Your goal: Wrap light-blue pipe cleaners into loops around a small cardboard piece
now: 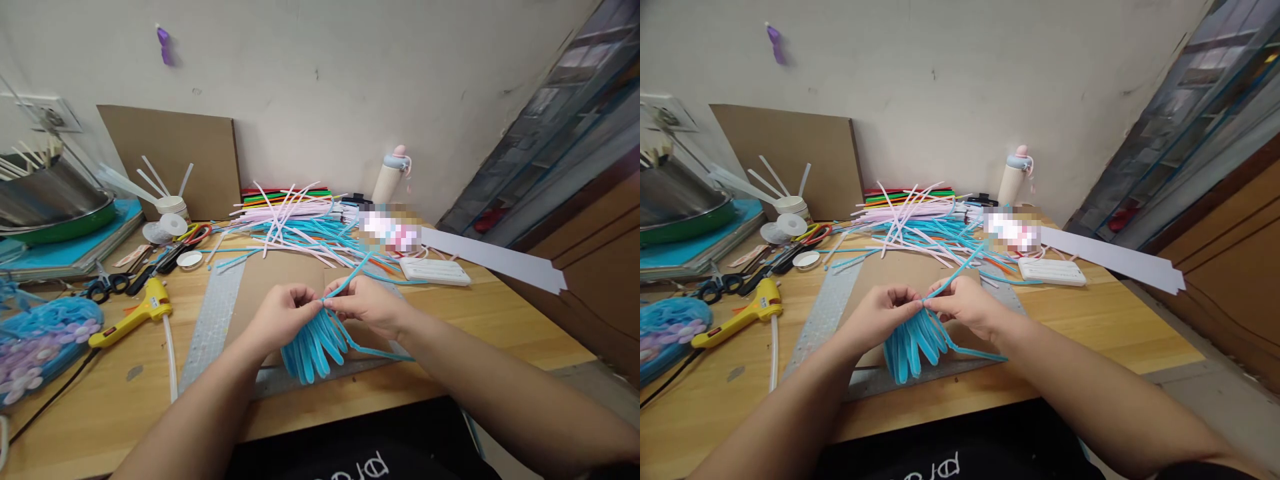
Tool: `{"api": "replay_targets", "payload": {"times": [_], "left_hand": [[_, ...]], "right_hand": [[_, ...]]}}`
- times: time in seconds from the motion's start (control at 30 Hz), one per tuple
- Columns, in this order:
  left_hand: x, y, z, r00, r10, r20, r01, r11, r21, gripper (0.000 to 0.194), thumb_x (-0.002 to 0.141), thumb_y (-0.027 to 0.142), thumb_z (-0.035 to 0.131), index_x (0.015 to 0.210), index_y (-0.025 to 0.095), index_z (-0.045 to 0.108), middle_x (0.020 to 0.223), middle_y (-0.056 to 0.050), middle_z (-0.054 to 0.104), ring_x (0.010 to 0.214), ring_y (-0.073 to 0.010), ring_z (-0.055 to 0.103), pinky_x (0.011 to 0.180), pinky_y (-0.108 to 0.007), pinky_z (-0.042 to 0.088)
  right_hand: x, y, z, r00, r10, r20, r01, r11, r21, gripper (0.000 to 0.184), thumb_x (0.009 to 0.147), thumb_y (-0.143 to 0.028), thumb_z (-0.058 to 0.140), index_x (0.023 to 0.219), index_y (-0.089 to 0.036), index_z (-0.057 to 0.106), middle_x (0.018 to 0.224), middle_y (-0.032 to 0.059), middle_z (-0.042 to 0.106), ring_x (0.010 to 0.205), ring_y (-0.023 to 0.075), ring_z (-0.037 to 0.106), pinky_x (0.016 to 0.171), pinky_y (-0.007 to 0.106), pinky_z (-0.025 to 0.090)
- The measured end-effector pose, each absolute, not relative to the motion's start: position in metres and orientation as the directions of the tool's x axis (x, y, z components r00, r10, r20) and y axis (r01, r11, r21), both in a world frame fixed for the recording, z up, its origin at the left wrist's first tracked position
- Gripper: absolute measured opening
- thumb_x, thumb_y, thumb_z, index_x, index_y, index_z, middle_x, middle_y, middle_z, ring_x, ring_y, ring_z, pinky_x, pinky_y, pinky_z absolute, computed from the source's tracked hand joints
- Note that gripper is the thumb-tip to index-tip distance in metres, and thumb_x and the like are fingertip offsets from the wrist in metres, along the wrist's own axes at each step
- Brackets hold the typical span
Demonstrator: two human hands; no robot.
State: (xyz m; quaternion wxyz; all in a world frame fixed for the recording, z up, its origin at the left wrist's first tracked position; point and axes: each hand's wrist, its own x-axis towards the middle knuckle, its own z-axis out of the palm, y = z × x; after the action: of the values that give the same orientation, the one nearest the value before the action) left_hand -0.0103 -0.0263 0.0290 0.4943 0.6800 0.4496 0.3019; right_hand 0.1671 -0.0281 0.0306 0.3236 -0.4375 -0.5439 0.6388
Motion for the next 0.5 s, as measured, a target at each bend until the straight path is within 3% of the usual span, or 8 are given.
{"api": "replay_targets", "payload": {"times": [0.13, 0.33, 0.5], "left_hand": [[-0.0129, -0.0245, 0.0293, 0.459, 0.88, -0.12, 0.198, 0.03, 0.98, 0.023, 0.07, 0.035, 0.06, 0.072, 0.013, 0.061, 0.06, 0.001, 0.056, 0.051, -0.0086, 0.046, 0.05, -0.02, 0.034], [-0.0141, -0.0219, 0.0248, 0.464, 0.878, -0.12, 0.2, 0.028, 0.979, 0.023, 0.069, 0.035, 0.062, 0.072, 0.012, 0.063, 0.059, 0.001, 0.057, 0.051, -0.0081, 0.045, 0.049, -0.02, 0.033], [-0.0146, -0.0195, 0.0245, 0.419, 0.897, -0.142, 0.147, 0.087, 0.985, 0.026, 0.066, 0.036, 0.065, 0.073, 0.011, 0.065, 0.061, -0.001, 0.061, 0.053, -0.0095, 0.05, 0.054, -0.021, 0.037]], "right_hand": [[0.1667, -0.0264, 0.0347, -0.465, 0.879, -0.107, 0.129, -0.053, -0.99, 0.021, 0.068, -0.034, 0.067, 0.075, -0.015, 0.06, 0.065, -0.0012, 0.053, 0.061, 0.0101, 0.047, 0.06, 0.025, 0.038], [0.1609, -0.0283, 0.0355, -0.372, 0.925, -0.078, 0.241, 0.015, -0.97, 0.008, 0.068, -0.023, 0.061, 0.068, -0.017, 0.056, 0.062, -0.0026, 0.051, 0.061, 0.0105, 0.045, 0.059, 0.025, 0.037], [0.1604, -0.0305, 0.0342, -0.361, 0.929, -0.081, 0.094, -0.05, -0.994, 0.012, 0.069, -0.026, 0.063, 0.073, -0.016, 0.057, 0.065, -0.0026, 0.052, 0.064, 0.0106, 0.047, 0.064, 0.026, 0.039]]}}
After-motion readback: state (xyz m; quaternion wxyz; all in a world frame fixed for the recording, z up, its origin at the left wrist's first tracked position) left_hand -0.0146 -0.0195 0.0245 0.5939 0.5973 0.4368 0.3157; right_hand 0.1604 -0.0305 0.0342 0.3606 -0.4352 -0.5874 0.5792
